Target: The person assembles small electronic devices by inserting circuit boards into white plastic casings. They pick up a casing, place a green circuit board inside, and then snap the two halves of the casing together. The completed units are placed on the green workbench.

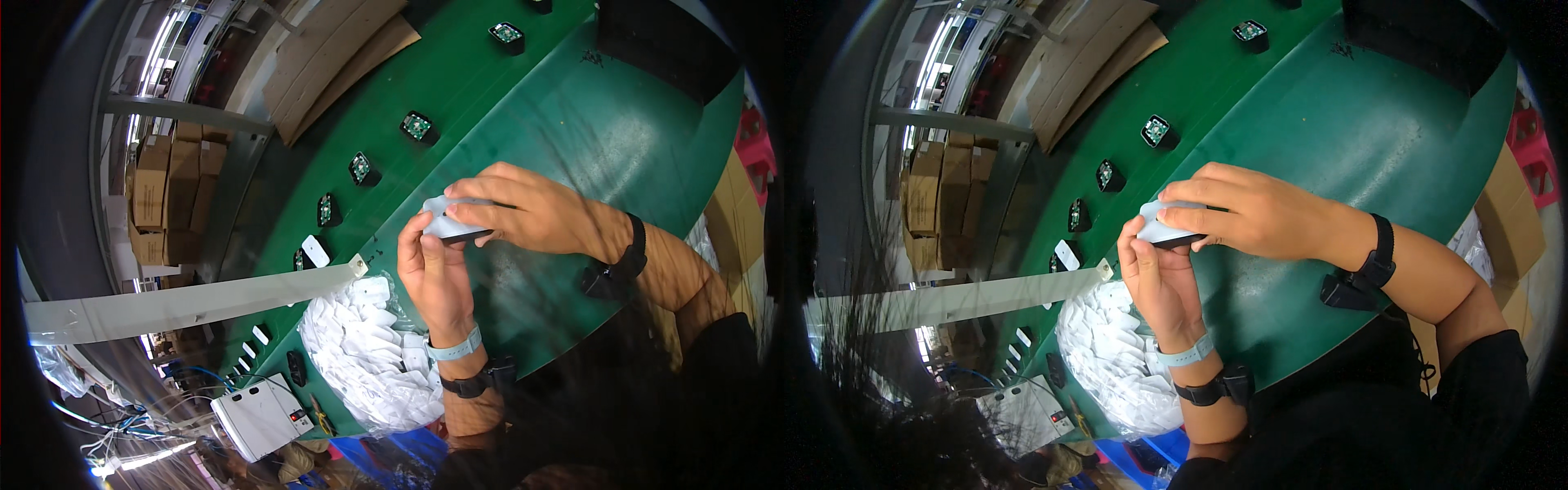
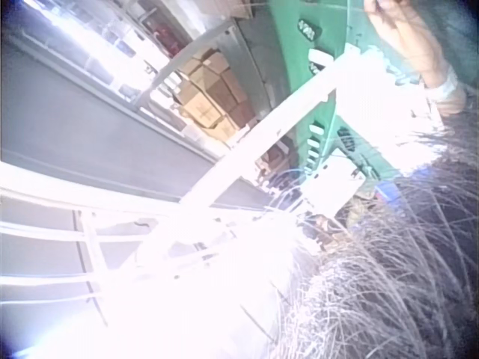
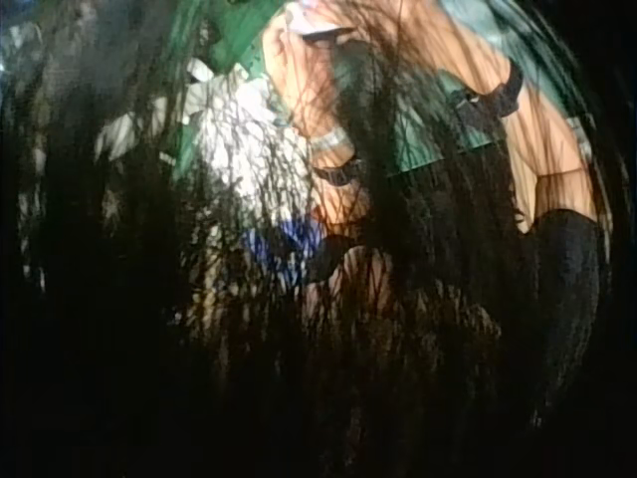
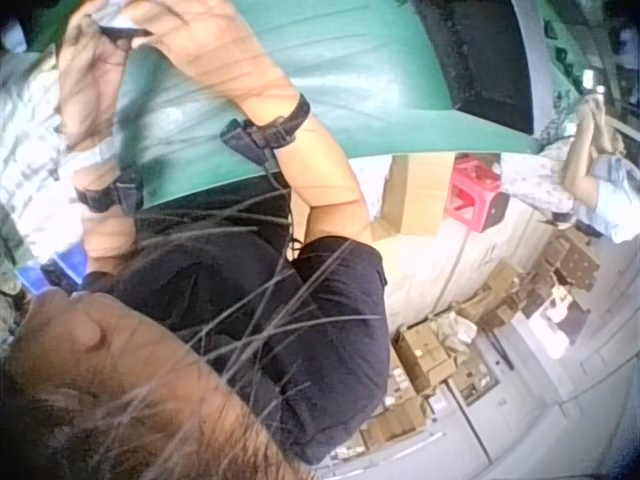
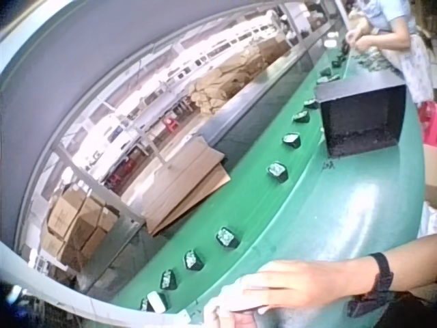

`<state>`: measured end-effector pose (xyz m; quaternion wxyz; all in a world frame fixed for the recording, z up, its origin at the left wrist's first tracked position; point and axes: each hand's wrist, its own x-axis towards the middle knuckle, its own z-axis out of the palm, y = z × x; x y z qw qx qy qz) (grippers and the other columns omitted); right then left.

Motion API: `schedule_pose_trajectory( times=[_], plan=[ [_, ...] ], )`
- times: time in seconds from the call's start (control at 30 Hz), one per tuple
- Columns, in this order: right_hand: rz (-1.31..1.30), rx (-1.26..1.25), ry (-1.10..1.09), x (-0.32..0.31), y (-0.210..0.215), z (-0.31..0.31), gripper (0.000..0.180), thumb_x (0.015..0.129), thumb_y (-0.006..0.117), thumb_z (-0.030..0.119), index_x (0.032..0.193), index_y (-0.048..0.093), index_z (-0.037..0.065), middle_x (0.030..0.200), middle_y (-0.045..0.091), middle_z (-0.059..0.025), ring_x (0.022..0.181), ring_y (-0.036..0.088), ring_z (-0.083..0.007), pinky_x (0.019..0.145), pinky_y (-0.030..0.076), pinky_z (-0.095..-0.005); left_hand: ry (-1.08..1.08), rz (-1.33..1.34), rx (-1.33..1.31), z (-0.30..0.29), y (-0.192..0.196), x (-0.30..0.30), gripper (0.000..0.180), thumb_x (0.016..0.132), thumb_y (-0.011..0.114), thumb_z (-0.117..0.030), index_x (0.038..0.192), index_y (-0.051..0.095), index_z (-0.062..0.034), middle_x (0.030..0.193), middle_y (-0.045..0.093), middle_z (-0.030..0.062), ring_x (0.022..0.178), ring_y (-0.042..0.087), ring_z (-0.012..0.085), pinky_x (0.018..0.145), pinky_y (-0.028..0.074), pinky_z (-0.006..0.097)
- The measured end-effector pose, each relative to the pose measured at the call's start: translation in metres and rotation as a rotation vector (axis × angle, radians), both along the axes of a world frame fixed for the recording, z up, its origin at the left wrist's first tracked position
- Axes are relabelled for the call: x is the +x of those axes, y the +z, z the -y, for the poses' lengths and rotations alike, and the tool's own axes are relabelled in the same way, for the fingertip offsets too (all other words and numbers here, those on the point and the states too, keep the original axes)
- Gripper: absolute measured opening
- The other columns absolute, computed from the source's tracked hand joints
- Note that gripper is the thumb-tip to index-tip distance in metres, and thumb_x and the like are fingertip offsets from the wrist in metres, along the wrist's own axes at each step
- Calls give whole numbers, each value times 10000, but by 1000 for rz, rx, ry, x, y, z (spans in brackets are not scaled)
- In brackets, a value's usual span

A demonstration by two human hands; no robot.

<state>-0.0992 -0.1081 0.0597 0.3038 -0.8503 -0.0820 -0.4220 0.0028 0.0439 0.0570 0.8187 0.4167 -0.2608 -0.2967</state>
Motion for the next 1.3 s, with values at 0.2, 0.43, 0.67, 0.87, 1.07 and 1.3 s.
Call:
schedule_pose_trajectory(
  times=[0.2, 0.43, 0.67, 0.87, 1.07, 1.3],
  plan=[
    [24, 224, 113, 0, 3, 0, 398, 841, 744, 136, 1224, 656, 75, 1214, 611, -135, 986, 615, -275, 780, 527, -340, 154, 185, 90, 5, 9, -4, 279, 1000, 529, -88, 1266, 520, -3, 1357, 518, 236, 1244, 545, 346, 1040, 478, 495],
    [-203, 1076, 309, -2, 5, -14, 387, 904, 679, 43, 1281, 596, 12, 1154, 648, -110, 1006, 619, -159, 779, 546, -282, 94, 395, -37, 9, 8, -2, 279, 982, 569, -98, 1230, 516, 21, 1382, 492, 255, 1350, 448, 390, 1094, 424, 519],
    [-90, 1090, 352, 0, -4, -9, 347, 880, 716, 37, 1209, 629, -34, 1067, 643, -85, 997, 638, -149, 797, 562, -269, 140, 413, 58, 12, 5, -3, 324, 974, 591, -65, 1273, 520, 35, 1432, 468, 262, 1307, 499, 317, 1078, 446, 451],
    [-118, 888, 183, -2, 3, -7, 346, 825, 770, 48, 1155, 680, -6, 1059, 658, -95, 999, 656, -171, 836, 579, -290, 285, 375, 179, 9, 6, -6, 276, 932, 651, -34, 1184, 591, 61, 1332, 559, 273, 1210, 583, 322, 1029, 487, 447],
    [-147, 931, 201, -1, 3, -7, 354, 819, 776, 57, 1150, 677, -20, 1034, 682, -107, 944, 675, -183, 807, 594, -295, 263, 392, 148, 8, 4, -5, 292, 962, 602, -32, 1233, 560, 68, 1330, 568, 230, 1188, 589, 283, 1039, 487, 426],
    [-134, 786, 167, -8, 8, -6, 350, 835, 770, 85, 1148, 668, -34, 1003, 689, -103, 923, 679, -178, 783, 585, -297, 257, 358, 75, 8, -2, -5, 348, 915, 684, -69, 1210, 567, 74, 1315, 567, 245, 1165, 602, 309, 1005, 496, 431]
  ],
)
